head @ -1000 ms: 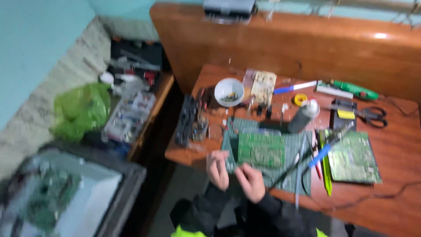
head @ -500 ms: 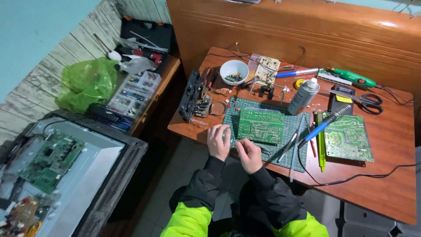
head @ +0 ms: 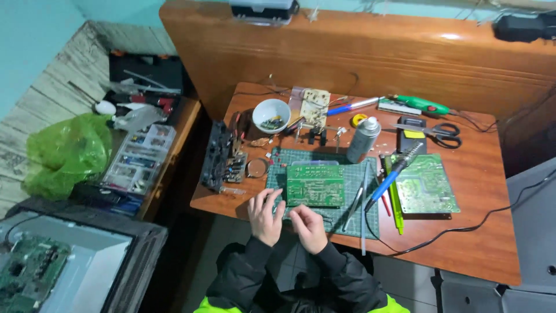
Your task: Soldering electronic components onto a printed circuit board using a soldering iron.
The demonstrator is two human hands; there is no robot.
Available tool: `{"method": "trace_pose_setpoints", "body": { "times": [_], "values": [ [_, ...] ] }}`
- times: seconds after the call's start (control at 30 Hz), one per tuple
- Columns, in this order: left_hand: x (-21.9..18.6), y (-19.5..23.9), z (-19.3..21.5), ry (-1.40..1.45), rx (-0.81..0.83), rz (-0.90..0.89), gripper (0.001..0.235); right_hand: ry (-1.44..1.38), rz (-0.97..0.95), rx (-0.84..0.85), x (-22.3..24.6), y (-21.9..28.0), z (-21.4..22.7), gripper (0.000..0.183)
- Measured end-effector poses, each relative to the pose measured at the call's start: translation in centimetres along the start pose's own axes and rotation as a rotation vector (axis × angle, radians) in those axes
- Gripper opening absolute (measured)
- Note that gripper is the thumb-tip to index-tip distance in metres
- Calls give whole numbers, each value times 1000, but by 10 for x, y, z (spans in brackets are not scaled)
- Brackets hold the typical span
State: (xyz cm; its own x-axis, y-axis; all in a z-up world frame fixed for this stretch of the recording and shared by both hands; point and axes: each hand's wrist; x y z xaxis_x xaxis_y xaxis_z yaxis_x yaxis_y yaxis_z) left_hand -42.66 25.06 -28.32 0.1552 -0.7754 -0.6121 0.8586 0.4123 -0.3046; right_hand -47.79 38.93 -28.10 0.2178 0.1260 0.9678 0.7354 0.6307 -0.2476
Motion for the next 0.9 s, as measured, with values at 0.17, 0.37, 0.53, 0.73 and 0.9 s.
{"method": "trace_pose_setpoints", "body": {
  "times": [0.17,0.37,0.53,0.73,0.9],
  "values": [
    [1,4,-3,-32,-18,-12,35,-8,20,-13,1,3,6,20],
    [5,7,-5,-12,-58,-25,34,-42,48,-39,-3,3,6,20],
    [13,8,-15,-37,-59,-40,32,-39,77,-93,-1,7,2,18],
    [20,10,-16,-70,-40,-3,36,-19,87,-161,-7,7,-7,16],
    [12,7,-9,30,48,4,39,60,93,-135,-10,5,-4,18]
  ]
}}
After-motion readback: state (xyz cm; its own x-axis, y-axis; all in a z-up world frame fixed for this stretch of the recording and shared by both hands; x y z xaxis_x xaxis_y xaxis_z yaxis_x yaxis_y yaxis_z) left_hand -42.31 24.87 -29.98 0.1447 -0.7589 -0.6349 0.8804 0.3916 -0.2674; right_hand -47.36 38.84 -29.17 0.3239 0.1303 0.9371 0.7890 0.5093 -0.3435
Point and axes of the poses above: each hand's wrist, its own y-axis away from the middle knuckle, its own z-axis out of the back of the hand, x = y × z, and after that the axes turned 10 degrees about x, right-handed
